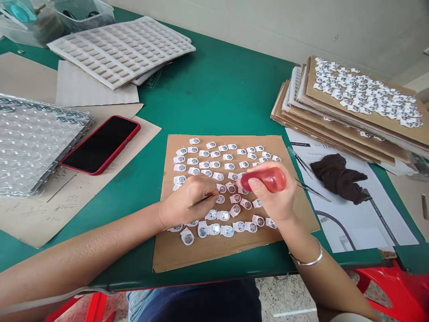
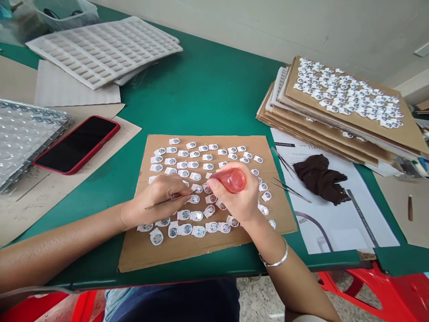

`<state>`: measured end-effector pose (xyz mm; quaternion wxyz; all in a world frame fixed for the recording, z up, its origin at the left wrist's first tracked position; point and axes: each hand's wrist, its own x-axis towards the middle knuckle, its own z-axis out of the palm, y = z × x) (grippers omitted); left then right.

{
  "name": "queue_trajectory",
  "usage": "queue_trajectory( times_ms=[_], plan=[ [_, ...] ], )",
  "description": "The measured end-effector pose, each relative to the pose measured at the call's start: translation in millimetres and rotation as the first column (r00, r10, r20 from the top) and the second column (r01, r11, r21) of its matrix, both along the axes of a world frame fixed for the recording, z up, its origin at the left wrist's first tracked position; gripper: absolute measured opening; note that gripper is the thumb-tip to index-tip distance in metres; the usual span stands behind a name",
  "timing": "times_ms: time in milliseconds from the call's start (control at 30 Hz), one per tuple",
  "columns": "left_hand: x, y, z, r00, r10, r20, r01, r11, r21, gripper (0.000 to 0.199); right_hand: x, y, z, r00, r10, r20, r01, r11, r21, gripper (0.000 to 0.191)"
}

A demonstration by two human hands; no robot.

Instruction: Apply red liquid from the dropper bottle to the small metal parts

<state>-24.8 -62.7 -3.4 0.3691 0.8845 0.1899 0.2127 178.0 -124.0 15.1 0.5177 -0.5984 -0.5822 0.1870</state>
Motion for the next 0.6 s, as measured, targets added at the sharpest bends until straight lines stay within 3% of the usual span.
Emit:
queue_trajectory(
  times_ms=[100, 267, 400, 600],
  plan=[
    [-1.1, 1.9, -3.8, 1.000, 0.002, 0.010, -0.001, 1.000, -0.026, 0.016, 1.3, -10.7, 0.8, 1.000, 0.000, -0.003, 0.000, 0.999, -0.050, 0.036],
    [-0.7, 0.4, -2.6, 1.000, -0.001, 0.014, 0.002, 0.999, -0.043, 0.018, -3.5, -25.5, -16.9, 0.998, -0.069, 0.013, 0.069, 0.998, -0.006, 0.025],
    [-0.9, -1.6, 0.4, 0.999, -0.017, 0.032, 0.018, 0.999, -0.033, 0.017, -5.7, -27.1, -27.9, 0.996, -0.081, 0.047, 0.079, 0.996, 0.038, 0.025],
    [-1.5, -2.9, 2.7, 0.999, -0.034, 0.000, 0.034, 0.999, -0.006, 0.019, -6.0, -23.9, -30.8, 0.993, -0.065, 0.100, 0.060, 0.997, 0.046, 0.026]
  ],
)
